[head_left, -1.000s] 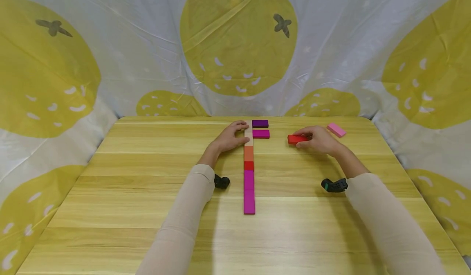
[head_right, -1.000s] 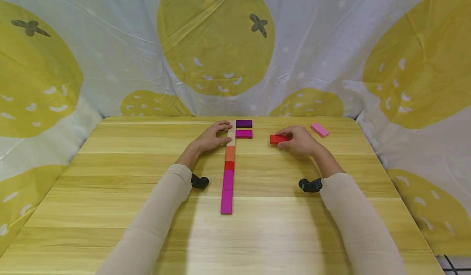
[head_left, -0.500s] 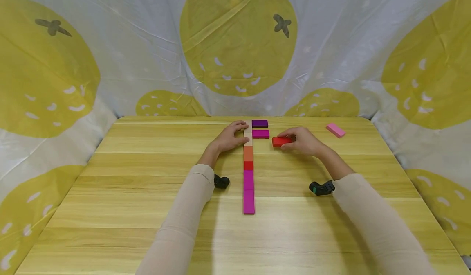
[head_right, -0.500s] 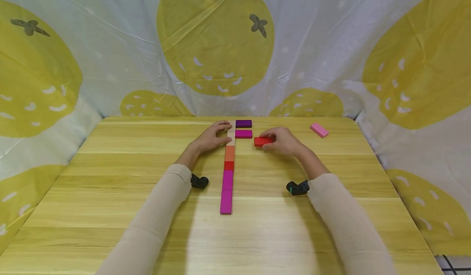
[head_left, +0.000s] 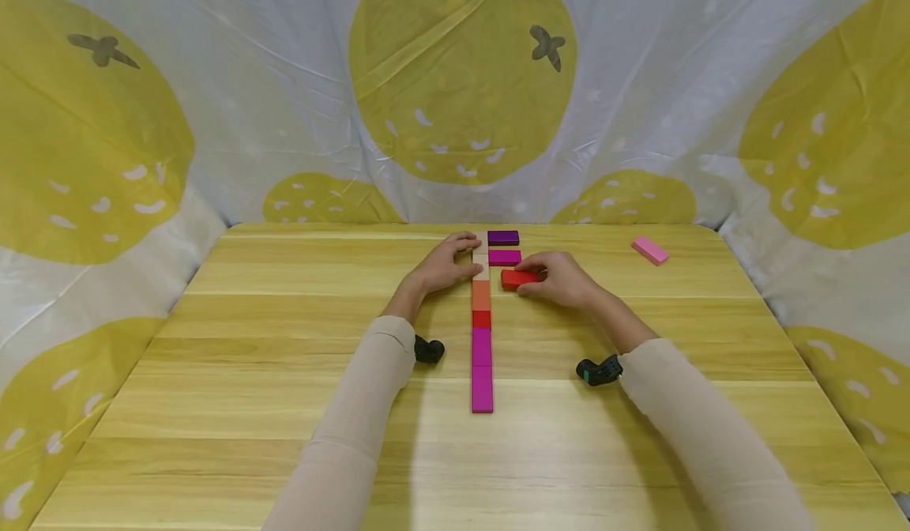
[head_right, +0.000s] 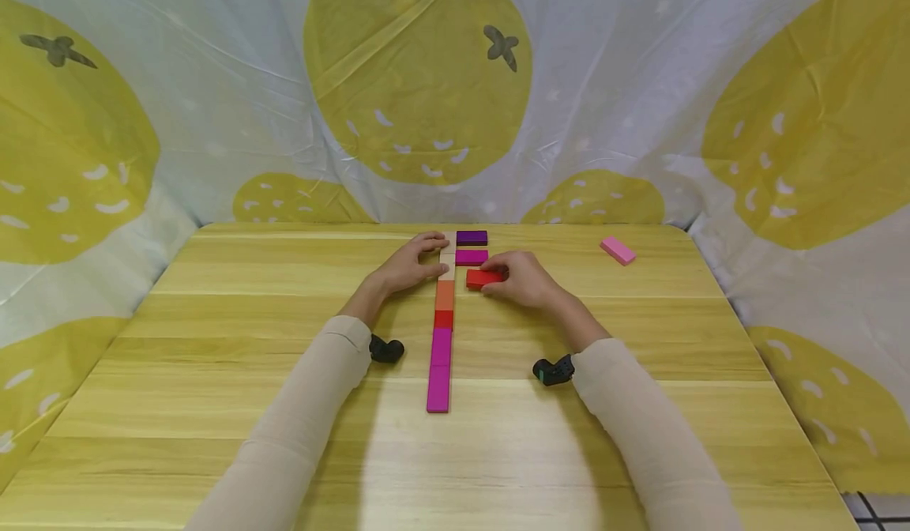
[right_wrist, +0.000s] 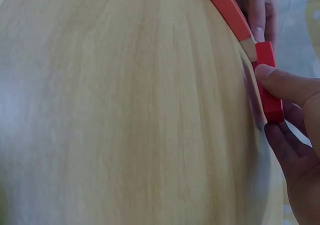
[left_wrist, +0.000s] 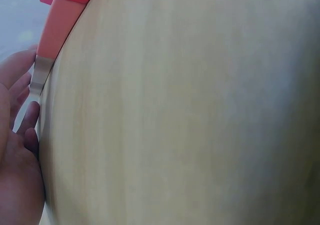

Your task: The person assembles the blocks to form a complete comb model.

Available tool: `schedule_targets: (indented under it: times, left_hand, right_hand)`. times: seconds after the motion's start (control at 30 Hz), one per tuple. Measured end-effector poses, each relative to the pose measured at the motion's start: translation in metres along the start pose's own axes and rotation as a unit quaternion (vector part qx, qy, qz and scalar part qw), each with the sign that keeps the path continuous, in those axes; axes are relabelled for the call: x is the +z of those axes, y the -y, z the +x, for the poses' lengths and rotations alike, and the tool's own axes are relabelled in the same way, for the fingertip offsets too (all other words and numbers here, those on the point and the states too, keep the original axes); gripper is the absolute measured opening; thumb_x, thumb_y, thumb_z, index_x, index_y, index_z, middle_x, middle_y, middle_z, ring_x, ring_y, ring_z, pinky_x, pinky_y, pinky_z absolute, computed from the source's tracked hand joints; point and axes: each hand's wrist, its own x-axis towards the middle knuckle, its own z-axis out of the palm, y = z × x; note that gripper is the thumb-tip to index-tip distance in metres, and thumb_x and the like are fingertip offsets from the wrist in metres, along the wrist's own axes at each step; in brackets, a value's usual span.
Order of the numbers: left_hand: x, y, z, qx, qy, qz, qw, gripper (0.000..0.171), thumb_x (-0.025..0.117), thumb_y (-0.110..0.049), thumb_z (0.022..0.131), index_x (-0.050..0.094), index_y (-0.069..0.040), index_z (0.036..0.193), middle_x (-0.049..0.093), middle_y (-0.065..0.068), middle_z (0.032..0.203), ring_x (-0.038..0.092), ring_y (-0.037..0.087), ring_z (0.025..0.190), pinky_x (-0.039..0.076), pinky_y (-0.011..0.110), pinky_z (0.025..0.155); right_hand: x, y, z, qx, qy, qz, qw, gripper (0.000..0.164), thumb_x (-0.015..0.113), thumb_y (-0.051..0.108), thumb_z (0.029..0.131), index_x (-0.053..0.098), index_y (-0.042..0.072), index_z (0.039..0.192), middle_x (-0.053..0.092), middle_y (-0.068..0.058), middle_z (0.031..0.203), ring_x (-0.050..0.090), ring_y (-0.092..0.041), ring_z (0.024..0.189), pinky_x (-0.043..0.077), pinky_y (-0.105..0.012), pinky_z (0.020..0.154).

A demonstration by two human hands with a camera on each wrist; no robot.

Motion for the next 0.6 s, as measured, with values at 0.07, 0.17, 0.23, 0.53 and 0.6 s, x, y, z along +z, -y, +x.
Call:
schedule_targets:
  times: [0.07,0.17,0.23,0.53,0.6]
  left_hand:
    - [0.000,0.000,0.000,0.000,-0.002,0.002,1.0000,0.059,0.069,-0.022,0.102,0.048,-0.004,0.154,0.033,0.008,0.163,0.032,0.027,0.149,0.027,0.038,0.120]
    - [0.000,0.000,0.000,0.000,-0.003,0.004,1.0000,0.059,0.069,-0.022,0.102,0.048,-0.004,0.154,0.034,0.008,0.163,0.032,0.027,0.149,0.027,0.039,0.120]
    - [0.000,0.000,0.000,0.000,-0.002,0.006,1.0000,0.059,0.069,-0.022,0.102,0.048,-0.004,0.154,0.034,0.008,0.163,0.031,0.027,0.150,0.027,0.040,0.120]
    - [0.000,0.001,0.001,0.003,-0.002,0.006,1.0000,0.059,0.069,-0.023,0.102,0.049,-0.005,0.154,0.033,0.009,0.164,0.032,0.027,0.149,0.026,0.039,0.121]
    - [0.000,0.002,0.001,0.004,-0.001,0.005,1.0000,0.059,0.069,-0.023,0.102,0.049,-0.005,0.154,0.033,0.009,0.164,0.032,0.027,0.149,0.026,0.039,0.121]
  right_hand:
    - [0.003,0.001,0.002,-0.001,-0.002,-0.001,1.000,0.041,0.088,0.017,0.086,0.075,0.000,0.122,0.072,-0.014,0.118,0.065,-0.029,0.105,0.054,-0.044,0.092]
    - [0.007,0.002,0.004,-0.002,-0.002,-0.005,1.000,0.041,0.088,0.018,0.086,0.075,0.001,0.122,0.072,-0.013,0.118,0.065,-0.028,0.104,0.054,-0.043,0.091]
    - [0.009,0.003,0.006,0.003,-0.001,-0.006,1.000,0.041,0.087,0.019,0.087,0.075,0.001,0.122,0.072,-0.012,0.118,0.065,-0.027,0.104,0.054,-0.042,0.091]
    - [0.014,0.008,0.010,0.008,0.001,-0.013,1.000,0.037,0.086,0.017,0.089,0.076,0.002,0.121,0.072,-0.011,0.116,0.064,-0.026,0.102,0.052,-0.042,0.092]
    - [0.015,0.009,0.011,0.009,0.000,-0.015,1.000,0.036,0.086,0.017,0.089,0.076,0.003,0.120,0.073,-0.011,0.115,0.064,-0.025,0.100,0.052,-0.041,0.090]
